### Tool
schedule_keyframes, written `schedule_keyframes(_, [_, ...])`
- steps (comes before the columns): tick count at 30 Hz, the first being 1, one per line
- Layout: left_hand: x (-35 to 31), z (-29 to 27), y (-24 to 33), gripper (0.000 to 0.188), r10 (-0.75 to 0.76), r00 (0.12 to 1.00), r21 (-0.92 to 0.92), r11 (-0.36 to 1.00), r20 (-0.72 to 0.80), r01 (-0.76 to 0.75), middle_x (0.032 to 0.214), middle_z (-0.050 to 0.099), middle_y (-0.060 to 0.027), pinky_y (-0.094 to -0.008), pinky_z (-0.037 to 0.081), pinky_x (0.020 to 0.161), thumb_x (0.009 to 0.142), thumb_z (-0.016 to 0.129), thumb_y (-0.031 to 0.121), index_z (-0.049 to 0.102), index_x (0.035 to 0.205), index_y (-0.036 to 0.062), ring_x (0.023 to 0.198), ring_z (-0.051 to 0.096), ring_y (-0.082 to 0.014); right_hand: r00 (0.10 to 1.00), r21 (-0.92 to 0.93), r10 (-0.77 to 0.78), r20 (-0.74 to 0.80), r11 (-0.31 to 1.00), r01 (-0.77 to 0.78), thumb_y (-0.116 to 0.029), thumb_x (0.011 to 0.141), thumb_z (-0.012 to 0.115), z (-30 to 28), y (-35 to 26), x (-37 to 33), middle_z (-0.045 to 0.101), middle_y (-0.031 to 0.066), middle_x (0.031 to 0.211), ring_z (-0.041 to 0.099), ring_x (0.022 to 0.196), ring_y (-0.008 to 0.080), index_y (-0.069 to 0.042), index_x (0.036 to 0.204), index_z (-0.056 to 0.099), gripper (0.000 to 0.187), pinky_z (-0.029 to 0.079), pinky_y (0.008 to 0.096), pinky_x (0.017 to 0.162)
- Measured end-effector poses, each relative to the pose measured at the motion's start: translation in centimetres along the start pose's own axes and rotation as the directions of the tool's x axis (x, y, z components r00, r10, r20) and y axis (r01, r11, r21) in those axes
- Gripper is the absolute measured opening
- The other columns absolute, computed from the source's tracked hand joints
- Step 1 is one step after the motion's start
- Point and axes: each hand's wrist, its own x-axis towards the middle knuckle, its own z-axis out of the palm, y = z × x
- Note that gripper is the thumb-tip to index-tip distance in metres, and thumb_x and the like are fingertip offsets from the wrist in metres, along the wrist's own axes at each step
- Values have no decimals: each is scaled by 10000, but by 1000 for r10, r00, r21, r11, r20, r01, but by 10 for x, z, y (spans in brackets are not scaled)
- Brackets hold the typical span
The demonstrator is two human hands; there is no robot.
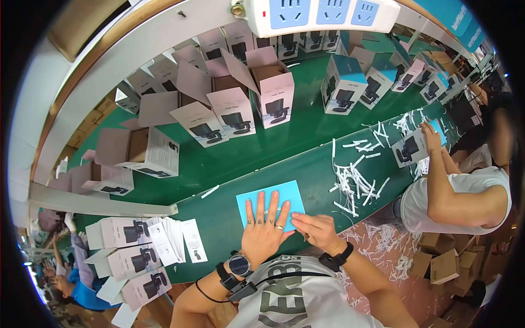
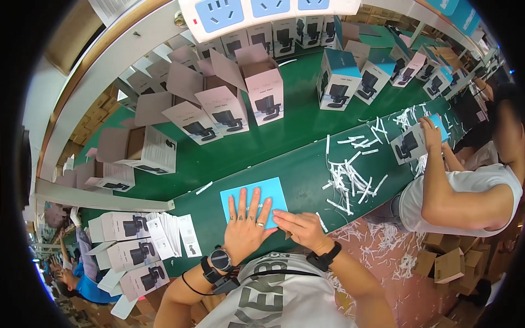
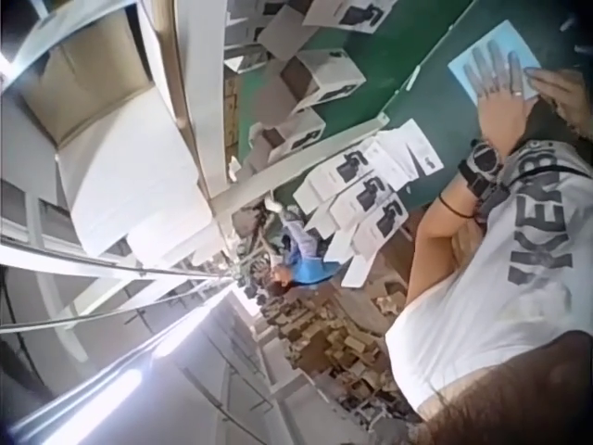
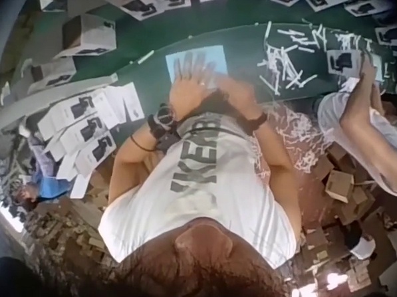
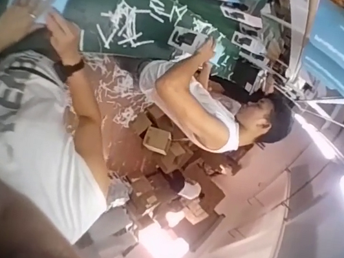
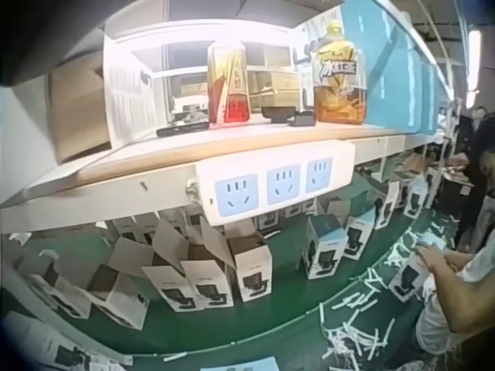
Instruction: The person places a manual and a small white box into a larger white box, seals it with a yellow tape dispenser, and slides on a blue sleeve. This process is repeated for a second package before it is set aside on a shelf.
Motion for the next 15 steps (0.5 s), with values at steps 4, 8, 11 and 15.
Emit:
schedule_keyframes(4, [4,-10,0,936,-56,997,-10,998,44,56,1700,226,-284,-687,201,1232,846,790,484,392,1634,174,1550,212,-548,995,117,80,-61,990,-73,-56,790,823,7,4,-4,757,87,1259,748,751,196,-100,1129,786,344,526,299,578])
schedule_keyframes(8, [16,-50,-32,858,58,996,-142,989,69,-48,1639,271,-357,-663,226,1225,850,786,504,458,1607,269,1510,275,-553,997,108,53,-49,993,-47,-69,797,829,-4,4,5,763,86,1243,753,763,197,-96,1107,793,313,537,299,587])
schedule_keyframes(11, [18,-49,-28,843,32,996,-70,997,79,-27,1559,338,-390,-627,292,1196,829,786,554,488,1586,334,1412,390,-549,991,126,49,-124,992,-33,-24,809,810,-3,6,8,768,55,1234,755,771,175,-92,1113,792,312,567,279,625])
schedule_keyframes(15, [17,-67,-44,920,113,977,-34,993,179,-109,1497,425,-353,-596,349,1157,777,806,601,485,1589,313,1325,467,-499,978,172,168,-121,974,-146,-30,852,798,-15,-5,4,776,88,1205,765,805,217,-68,1098,792,249,592,312,685])
